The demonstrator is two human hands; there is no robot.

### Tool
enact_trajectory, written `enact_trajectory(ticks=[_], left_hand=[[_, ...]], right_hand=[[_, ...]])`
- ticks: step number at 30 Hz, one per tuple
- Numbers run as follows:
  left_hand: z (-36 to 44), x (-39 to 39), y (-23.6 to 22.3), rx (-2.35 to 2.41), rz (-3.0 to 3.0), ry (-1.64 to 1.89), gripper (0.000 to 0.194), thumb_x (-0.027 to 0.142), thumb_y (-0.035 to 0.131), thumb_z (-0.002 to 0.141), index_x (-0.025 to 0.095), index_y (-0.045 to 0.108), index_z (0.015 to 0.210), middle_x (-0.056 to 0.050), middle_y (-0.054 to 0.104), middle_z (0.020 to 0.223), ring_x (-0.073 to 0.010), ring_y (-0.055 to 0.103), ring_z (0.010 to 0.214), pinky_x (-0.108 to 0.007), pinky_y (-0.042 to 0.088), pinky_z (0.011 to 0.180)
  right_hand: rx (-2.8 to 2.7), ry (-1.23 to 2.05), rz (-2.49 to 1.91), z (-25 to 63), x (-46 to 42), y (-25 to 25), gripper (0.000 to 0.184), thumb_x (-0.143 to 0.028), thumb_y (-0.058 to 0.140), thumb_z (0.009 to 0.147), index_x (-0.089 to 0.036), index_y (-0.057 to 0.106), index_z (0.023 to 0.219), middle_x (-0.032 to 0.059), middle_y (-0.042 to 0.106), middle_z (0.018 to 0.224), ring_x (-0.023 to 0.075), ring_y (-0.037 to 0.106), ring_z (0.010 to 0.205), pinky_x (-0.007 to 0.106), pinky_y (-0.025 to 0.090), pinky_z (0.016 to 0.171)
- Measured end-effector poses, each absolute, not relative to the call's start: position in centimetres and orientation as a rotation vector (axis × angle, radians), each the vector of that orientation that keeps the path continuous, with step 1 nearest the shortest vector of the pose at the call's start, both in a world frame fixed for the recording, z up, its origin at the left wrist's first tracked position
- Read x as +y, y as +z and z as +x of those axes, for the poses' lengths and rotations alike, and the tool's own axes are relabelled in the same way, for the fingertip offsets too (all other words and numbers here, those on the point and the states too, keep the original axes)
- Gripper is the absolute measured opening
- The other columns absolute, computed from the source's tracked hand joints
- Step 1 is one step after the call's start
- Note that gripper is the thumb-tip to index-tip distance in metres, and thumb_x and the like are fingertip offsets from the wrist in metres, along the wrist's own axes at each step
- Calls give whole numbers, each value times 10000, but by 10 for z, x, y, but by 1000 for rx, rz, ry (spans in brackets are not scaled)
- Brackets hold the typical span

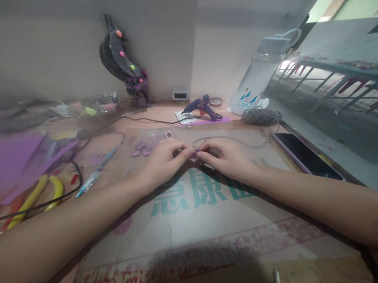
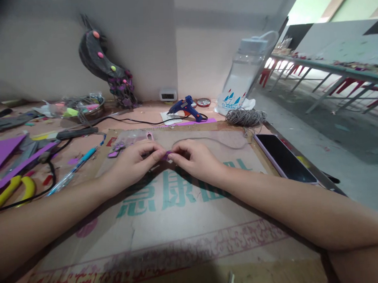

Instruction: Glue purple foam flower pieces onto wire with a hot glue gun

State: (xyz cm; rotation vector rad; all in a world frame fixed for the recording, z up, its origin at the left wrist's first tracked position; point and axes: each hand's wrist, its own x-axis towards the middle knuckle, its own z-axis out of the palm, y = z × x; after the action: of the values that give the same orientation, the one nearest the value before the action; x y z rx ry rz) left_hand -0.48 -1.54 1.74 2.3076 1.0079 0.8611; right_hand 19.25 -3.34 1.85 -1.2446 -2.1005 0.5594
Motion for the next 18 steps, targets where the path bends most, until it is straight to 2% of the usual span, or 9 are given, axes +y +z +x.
enact_trajectory(ticks=[3,10,18], left_hand=[[-5,-15,17,1007,2298,869,360,348,429,951,171,633,712,-9,629,709,-161,572,731,-280,398,697],[-2,-18,20,1083,2257,849,228,349,533,894,187,680,827,-26,685,833,-180,605,808,-295,425,745],[-3,-17,19,1031,2281,883,264,334,494,922,172,660,796,-12,653,778,-164,578,776,-283,402,727]], right_hand=[[-2103,556,-1217,193,-33,17,160,-278,543,893,-195,642,798,19,693,783,158,624,736,279,462,701],[-2095,498,-1237,193,-35,18,143,-269,560,883,-190,646,800,24,694,795,160,628,756,272,459,704],[-2060,684,-1201,193,-36,20,163,-252,504,913,-178,636,851,25,700,811,150,638,743,265,479,703]])
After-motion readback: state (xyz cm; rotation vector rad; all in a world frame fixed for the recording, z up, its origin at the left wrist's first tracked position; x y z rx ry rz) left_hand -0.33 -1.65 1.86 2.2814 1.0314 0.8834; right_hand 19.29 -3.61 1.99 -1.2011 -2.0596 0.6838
